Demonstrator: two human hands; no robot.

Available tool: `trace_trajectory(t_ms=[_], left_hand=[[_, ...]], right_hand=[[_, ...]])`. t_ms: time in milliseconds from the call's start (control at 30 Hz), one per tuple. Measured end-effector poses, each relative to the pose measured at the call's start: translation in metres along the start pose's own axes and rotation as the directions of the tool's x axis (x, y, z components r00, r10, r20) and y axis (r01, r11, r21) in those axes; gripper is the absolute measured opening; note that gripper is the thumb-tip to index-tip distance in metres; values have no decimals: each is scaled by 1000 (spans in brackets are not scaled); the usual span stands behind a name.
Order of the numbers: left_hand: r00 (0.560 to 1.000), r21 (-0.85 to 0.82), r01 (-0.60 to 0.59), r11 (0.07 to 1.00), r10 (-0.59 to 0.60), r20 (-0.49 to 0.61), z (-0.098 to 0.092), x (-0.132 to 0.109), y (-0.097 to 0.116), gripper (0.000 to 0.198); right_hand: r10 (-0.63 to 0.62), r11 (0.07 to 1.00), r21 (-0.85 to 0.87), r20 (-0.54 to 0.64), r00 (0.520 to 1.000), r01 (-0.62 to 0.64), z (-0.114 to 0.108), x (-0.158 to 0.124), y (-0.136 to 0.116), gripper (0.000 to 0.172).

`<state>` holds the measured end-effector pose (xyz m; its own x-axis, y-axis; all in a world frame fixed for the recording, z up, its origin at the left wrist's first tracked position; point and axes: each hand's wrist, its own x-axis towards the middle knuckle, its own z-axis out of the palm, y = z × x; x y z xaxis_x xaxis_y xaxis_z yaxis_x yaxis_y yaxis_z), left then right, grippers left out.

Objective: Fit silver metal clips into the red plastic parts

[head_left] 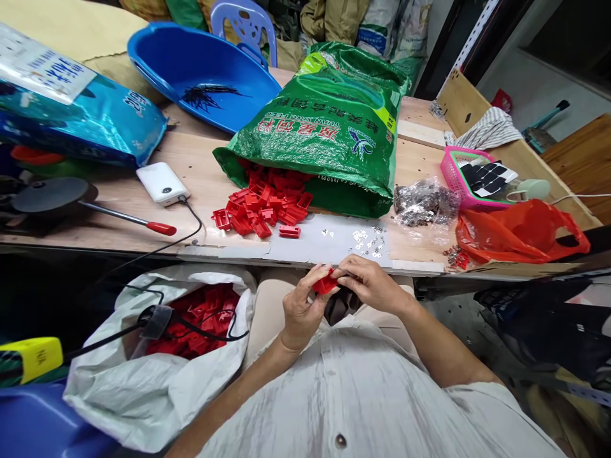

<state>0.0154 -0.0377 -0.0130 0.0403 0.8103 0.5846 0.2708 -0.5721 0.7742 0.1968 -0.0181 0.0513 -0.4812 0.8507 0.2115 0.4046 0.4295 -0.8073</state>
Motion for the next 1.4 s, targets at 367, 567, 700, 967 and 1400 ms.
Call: trace_trajectory(t_ms=[367,567,700,967,1400], left_hand=[[1000,34,-8,999,8,-5,-1,3,6,40],[999,89,-47,995,48,-18,-1,5,7,42],[996,104,-73,992,77,-36,1,5,6,46],[996,138,-80,987,84,-23,0,4,5,40],[997,130,-68,989,71,-14,0,3,5,37]], right_hand=[[268,955,140,-35,963,-261,1,-2,-2,14],[240,971,17,-83,967,-240,6,-1,-11,14],[280,960,43,-150,948,-276,11,0,-15,12],[415,906,161,-156,896,-392,19,2,-10,7],[404,912,151,-157,901,-382,16,2,-10,8]])
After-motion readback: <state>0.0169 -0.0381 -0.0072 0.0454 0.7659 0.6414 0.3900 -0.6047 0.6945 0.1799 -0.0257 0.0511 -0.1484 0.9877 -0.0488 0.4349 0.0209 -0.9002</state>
